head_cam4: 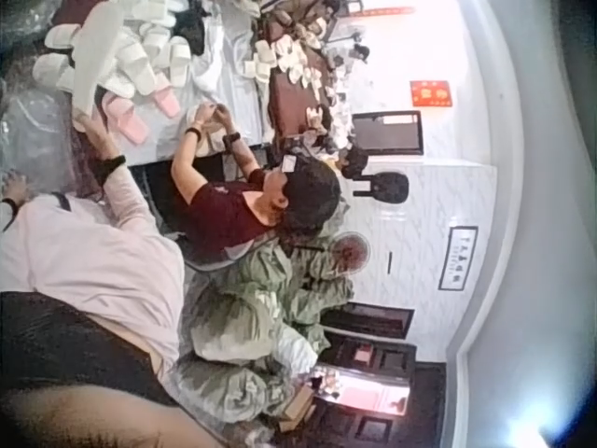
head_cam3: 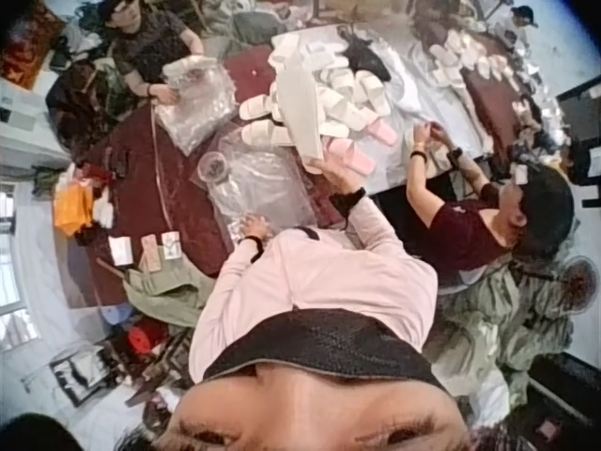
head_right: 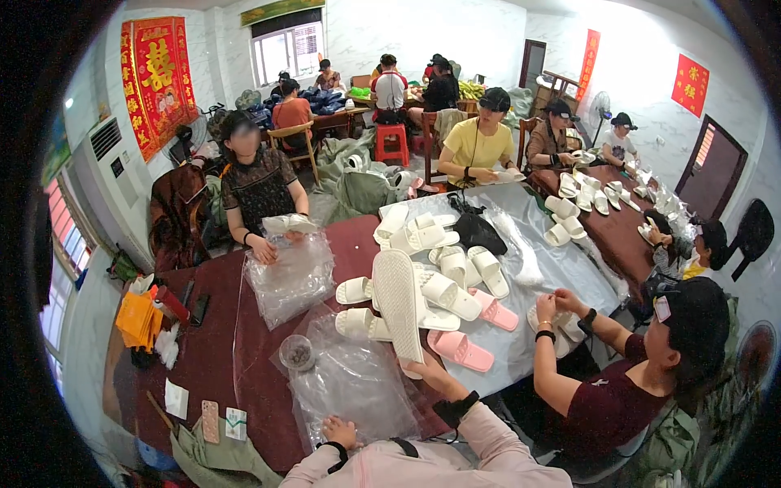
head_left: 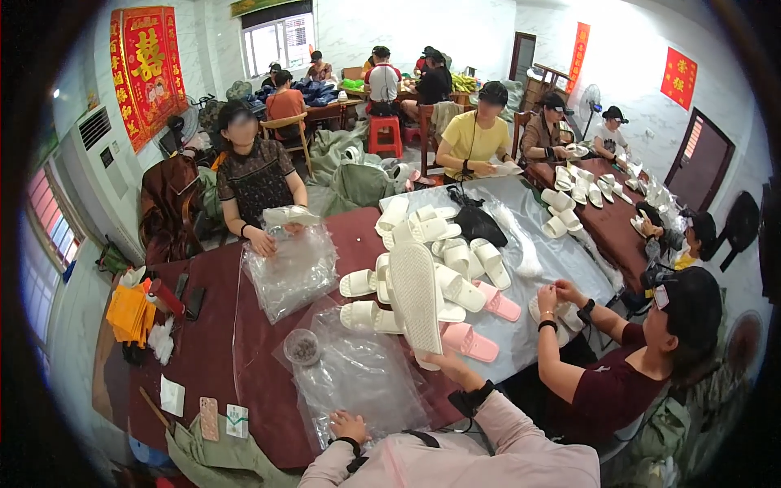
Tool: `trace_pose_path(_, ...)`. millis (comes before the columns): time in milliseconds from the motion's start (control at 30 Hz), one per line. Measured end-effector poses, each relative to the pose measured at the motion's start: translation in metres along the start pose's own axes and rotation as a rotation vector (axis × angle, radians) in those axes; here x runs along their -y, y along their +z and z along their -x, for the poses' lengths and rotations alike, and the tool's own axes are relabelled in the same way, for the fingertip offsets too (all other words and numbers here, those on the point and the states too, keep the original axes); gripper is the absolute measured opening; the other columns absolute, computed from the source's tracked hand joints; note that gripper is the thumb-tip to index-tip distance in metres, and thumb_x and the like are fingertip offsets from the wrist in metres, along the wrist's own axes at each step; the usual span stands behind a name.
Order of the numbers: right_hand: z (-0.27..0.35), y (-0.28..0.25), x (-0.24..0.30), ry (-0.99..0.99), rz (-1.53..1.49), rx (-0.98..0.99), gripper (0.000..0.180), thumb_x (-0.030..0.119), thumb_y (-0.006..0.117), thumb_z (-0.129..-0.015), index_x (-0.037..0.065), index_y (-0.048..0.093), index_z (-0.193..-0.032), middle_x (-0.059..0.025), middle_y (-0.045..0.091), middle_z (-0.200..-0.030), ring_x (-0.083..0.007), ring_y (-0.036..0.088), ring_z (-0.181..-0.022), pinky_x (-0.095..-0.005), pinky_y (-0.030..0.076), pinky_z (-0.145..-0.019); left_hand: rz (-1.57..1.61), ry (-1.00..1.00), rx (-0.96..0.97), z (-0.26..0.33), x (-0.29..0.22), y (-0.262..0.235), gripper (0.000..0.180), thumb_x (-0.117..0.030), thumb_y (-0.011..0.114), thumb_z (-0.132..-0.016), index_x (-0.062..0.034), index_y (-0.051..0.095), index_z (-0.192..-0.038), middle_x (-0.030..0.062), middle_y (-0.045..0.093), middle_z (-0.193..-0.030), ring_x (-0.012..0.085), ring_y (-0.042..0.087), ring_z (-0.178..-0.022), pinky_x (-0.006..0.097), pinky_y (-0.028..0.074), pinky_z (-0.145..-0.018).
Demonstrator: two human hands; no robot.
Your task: The recorder is packing finished white foam slippers into clear plastic bags at a manufacturing workstation.
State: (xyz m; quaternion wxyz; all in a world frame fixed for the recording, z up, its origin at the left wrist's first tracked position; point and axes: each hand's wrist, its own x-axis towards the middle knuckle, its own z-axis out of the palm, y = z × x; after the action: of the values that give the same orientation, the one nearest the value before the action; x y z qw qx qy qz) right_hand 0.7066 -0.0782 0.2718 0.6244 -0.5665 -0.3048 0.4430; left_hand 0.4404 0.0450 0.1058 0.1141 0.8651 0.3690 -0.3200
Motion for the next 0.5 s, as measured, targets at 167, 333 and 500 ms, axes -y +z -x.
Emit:
trace_pose_path(167,0.000,-0.001,-0.007,0.013,-0.171,-0.057,0.041,0.016,0.053,-0.076,0.000,0.048,-0.114,-0.0075,0.055,-0.106,-0.0163,0.051,-0.098,-0.0273,0.038,-0.086,0.046,0.001,-0.007,0.001,-0.002,-0.002,0.067,-0.042,0.070,-0.066,-0.0126,0.045,-0.121,0.0319,0.016,-0.136,0.0541,0.014,-0.124,0.062,0.020,-0.096)
trace_pose_path(333,-0.008,-0.018,-0.014,-0.047,-0.059,-0.039,0.037,0.012,0.051,-0.075,0.000,0.049,-0.110,-0.0066,0.057,-0.100,-0.0154,0.051,-0.094,-0.0267,0.038,-0.085,0.052,0.015,-0.065,-0.002,-0.005,-0.007,0.068,-0.041,0.073,-0.063,-0.0122,0.047,-0.118,0.0320,0.019,-0.135,0.0538,0.015,-0.124,0.061,0.021,-0.097)
trace_pose_path(500,0.004,0.003,0.022,-0.026,0.120,-0.012,0.042,0.015,0.052,-0.074,0.002,0.046,-0.113,-0.0056,0.053,-0.104,-0.0148,0.049,-0.095,-0.0267,0.038,-0.083,0.024,0.017,-0.024,0.005,-0.006,-0.021,0.069,-0.041,0.071,-0.066,-0.0112,0.043,-0.121,0.0311,0.017,-0.136,0.0521,0.014,-0.125,0.060,0.022,-0.097)
